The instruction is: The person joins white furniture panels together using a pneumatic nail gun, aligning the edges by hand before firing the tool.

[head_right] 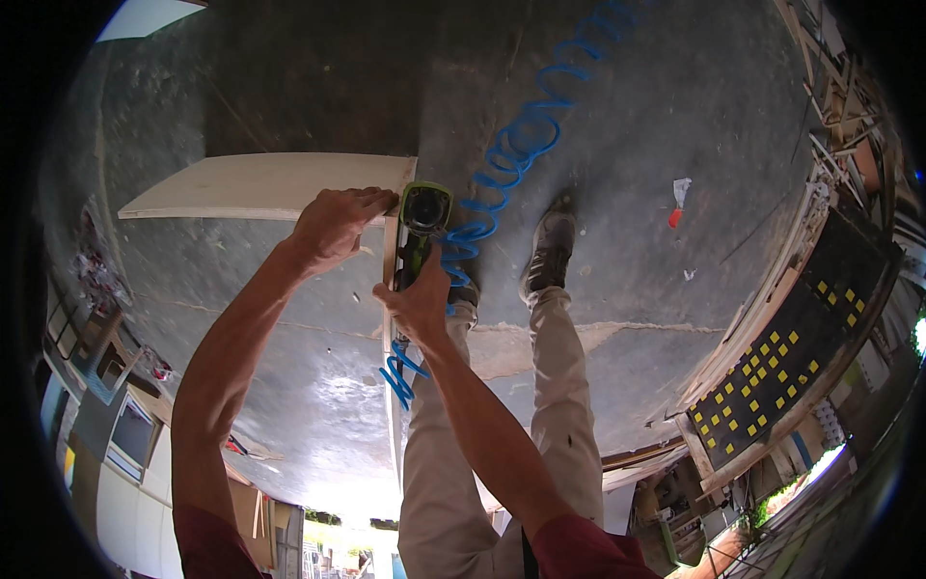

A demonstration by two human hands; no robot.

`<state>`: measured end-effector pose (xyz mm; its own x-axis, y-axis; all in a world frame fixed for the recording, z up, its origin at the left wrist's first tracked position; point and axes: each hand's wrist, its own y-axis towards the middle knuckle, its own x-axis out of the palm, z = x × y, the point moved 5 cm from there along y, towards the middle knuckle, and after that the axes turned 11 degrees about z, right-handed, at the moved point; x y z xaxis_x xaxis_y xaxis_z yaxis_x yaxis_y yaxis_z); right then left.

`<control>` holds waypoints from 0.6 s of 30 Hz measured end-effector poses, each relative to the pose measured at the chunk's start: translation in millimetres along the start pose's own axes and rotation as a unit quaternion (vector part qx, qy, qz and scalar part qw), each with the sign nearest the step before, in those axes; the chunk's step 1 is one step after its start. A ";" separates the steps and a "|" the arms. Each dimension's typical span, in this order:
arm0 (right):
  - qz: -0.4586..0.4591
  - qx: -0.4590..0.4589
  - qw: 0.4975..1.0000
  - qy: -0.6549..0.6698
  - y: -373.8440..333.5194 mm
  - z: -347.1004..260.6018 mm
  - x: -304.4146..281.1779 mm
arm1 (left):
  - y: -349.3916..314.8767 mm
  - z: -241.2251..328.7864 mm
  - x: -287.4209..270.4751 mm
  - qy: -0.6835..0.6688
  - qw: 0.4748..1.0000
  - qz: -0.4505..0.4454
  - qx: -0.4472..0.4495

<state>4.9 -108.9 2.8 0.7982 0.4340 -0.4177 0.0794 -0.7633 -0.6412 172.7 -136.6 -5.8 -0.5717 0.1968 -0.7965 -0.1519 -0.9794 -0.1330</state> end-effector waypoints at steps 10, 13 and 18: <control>0.010 -0.002 0.999 0.044 3.9 15.0 2.0 | 2.1 1.2 -8.0 -0.096 0.995 0.039 0.010; -0.017 0.030 0.996 0.077 5.0 19.7 0.9 | -7.3 -3.9 -5.7 -0.156 0.986 0.057 -0.026; -0.033 0.040 0.994 0.093 7.9 23.8 0.2 | -15.3 0.6 -9.9 -0.141 0.977 0.140 0.081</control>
<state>-8.5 -103.4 -17.7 0.8897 0.3810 -0.2515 0.0941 -0.6922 -0.7156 180.1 -123.5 4.5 -0.8054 -0.0499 -0.5906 -0.0702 -0.9814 0.1786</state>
